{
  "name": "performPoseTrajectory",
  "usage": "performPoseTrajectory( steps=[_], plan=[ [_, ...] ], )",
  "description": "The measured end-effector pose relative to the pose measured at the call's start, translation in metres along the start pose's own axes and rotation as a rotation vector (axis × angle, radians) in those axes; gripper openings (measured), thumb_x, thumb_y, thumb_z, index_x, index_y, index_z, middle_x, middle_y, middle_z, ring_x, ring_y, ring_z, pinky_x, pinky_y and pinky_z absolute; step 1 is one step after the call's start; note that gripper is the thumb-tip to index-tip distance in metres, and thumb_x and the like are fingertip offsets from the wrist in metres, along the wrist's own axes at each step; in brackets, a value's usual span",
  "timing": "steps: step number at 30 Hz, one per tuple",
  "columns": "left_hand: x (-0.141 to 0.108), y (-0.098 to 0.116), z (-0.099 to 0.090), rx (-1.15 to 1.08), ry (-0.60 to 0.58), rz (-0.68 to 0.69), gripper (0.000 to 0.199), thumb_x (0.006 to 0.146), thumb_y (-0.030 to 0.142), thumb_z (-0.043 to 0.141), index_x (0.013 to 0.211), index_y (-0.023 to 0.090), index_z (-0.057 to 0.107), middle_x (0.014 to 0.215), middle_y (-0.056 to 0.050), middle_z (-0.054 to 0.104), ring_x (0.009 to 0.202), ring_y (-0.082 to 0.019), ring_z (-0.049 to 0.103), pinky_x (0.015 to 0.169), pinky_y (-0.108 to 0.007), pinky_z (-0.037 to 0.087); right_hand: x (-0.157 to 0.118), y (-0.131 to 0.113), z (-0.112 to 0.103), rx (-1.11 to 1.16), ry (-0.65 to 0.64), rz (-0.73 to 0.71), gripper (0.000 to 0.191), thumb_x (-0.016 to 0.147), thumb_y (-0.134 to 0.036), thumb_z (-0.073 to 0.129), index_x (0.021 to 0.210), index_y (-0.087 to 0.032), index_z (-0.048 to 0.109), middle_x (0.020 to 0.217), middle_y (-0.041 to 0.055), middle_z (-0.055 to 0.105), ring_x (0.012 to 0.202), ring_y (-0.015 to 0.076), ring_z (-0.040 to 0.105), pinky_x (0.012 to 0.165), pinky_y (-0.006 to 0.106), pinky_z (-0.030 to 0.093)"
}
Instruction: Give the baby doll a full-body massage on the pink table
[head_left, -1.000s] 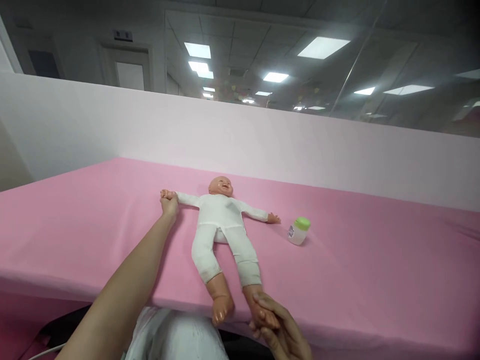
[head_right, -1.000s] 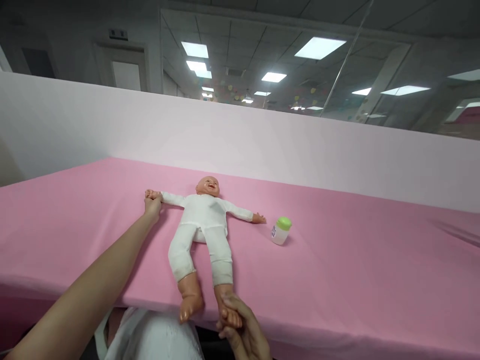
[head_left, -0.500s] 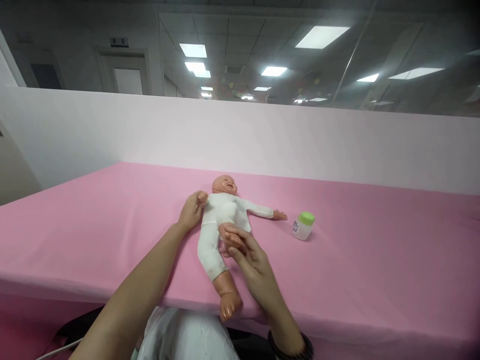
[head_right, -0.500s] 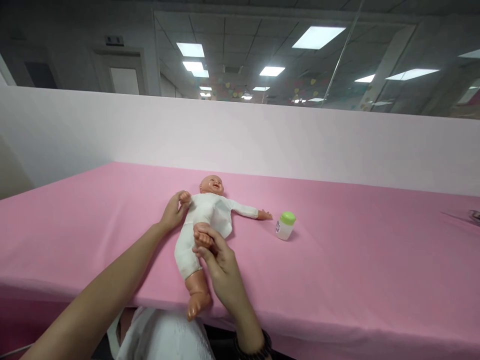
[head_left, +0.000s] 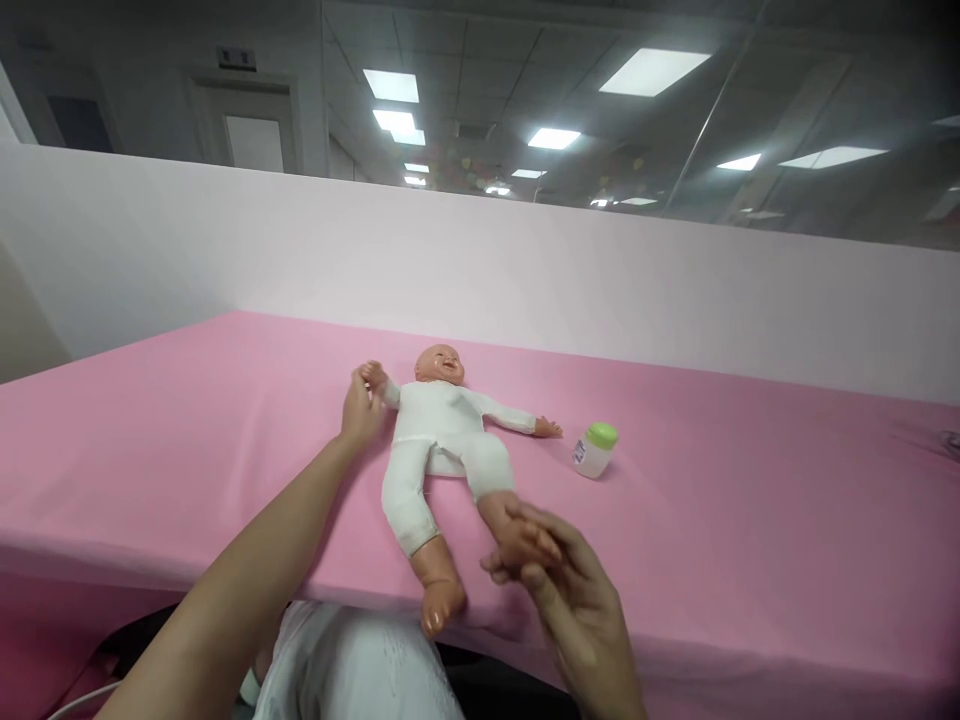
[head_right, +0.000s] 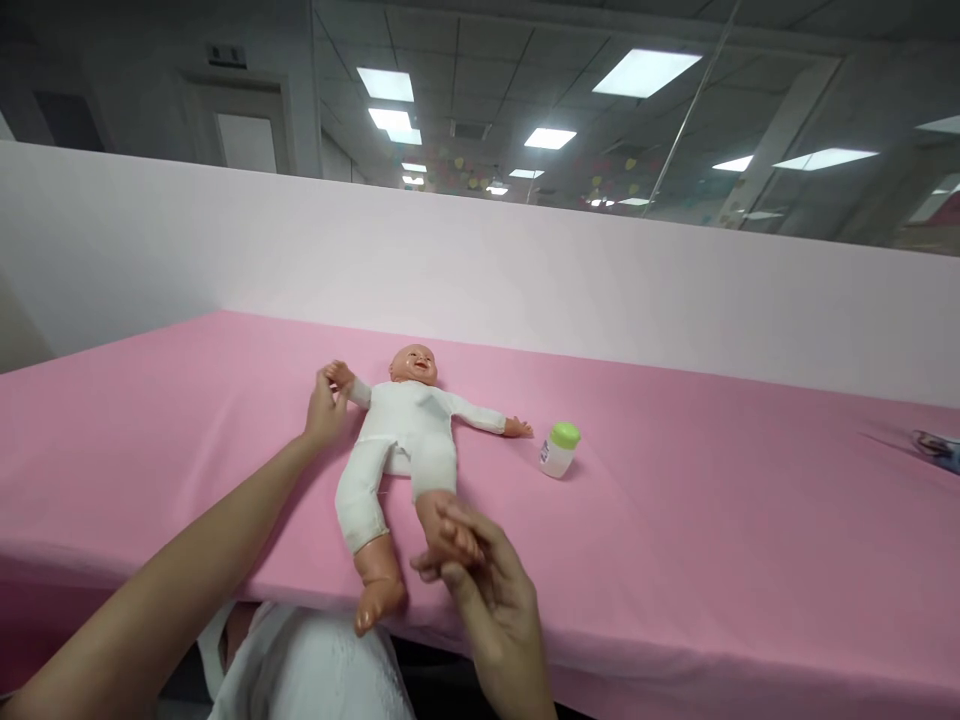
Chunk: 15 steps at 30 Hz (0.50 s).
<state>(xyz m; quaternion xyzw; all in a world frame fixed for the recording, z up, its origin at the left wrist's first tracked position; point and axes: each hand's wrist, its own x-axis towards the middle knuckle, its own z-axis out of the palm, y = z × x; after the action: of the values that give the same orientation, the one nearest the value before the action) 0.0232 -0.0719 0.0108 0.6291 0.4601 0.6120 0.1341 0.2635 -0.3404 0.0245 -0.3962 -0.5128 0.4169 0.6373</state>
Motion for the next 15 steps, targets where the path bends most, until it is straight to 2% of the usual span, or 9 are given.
performPoseTrajectory(
  steps=[2,3,4,6,9,12,15],
  plan=[
    [-0.007,0.014,0.004,0.047,-0.253,0.255,0.026,0.092,0.022,0.051,0.118,0.02,0.056,0.119,-0.011,0.064,0.111,-0.023,0.06,0.101,-0.041,0.048,0.034,-0.006,0.021,0.005,-0.09,-0.055,0.033,0.091,-0.038,0.067,0.124,-0.03,0.064,0.135,0.0095,0.06,0.09,0.0208,0.072,0.085,0.038,0.061],
    [-0.01,0.02,0.005,0.068,-0.357,0.341,0.026,0.091,0.021,0.053,0.117,0.021,0.059,0.119,-0.01,0.065,0.113,-0.024,0.059,0.104,-0.043,0.045,0.049,-0.006,0.032,0.014,-0.146,-0.048,0.032,0.092,-0.037,0.066,0.123,-0.03,0.064,0.134,0.0084,0.061,0.09,0.0202,0.072,0.085,0.038,0.061],
    [-0.012,0.024,0.006,0.083,-0.428,0.394,0.027,0.089,0.02,0.055,0.116,0.022,0.061,0.12,-0.009,0.066,0.116,-0.025,0.058,0.106,-0.044,0.043,0.062,-0.005,0.044,0.028,-0.22,-0.027,0.031,0.091,-0.036,0.067,0.121,-0.029,0.064,0.133,0.0075,0.061,0.096,0.021,0.071,0.088,0.037,0.061],
    [-0.015,0.028,0.007,0.085,-0.458,0.415,0.028,0.088,0.018,0.058,0.115,0.024,0.063,0.121,-0.008,0.066,0.118,-0.026,0.057,0.107,-0.044,0.042,0.075,0.001,0.061,0.064,-0.291,-0.016,0.03,0.089,-0.034,0.07,0.118,-0.028,0.065,0.132,0.006,0.062,0.113,0.0227,0.066,0.098,0.037,0.056],
    [-0.013,0.022,0.007,0.059,-0.328,0.307,0.025,0.09,0.018,0.054,0.113,0.024,0.06,0.116,-0.009,0.067,0.11,-0.024,0.06,0.101,-0.042,0.047,0.06,0.004,0.06,0.054,-0.233,-0.039,0.032,0.091,-0.036,0.066,0.122,-0.03,0.064,0.137,0.0057,0.059,0.125,0.0235,0.059,0.104,0.038,0.052],
    [-0.002,0.002,0.005,0.035,-0.062,0.077,0.024,0.093,0.023,0.048,0.117,0.02,0.049,0.113,-0.012,0.063,0.1,-0.022,0.062,0.091,-0.041,0.052,0.019,0.004,0.028,-0.02,-0.122,-0.027,0.035,0.092,-0.039,0.065,0.126,-0.031,0.063,0.138,0.008,0.058,0.11,0.0235,0.067,0.095,0.037,0.058],
    [0.016,-0.023,-0.003,0.021,0.169,-0.172,0.021,0.093,0.027,0.046,0.112,0.019,0.046,0.097,-0.009,0.06,0.087,-0.02,0.062,0.078,-0.036,0.054,-0.02,0.011,-0.011,-0.01,-0.075,0.101,0.035,0.088,-0.042,0.07,0.122,-0.031,0.065,0.132,0.01,0.062,0.093,0.0224,0.071,0.082,0.035,0.061]
  ],
)
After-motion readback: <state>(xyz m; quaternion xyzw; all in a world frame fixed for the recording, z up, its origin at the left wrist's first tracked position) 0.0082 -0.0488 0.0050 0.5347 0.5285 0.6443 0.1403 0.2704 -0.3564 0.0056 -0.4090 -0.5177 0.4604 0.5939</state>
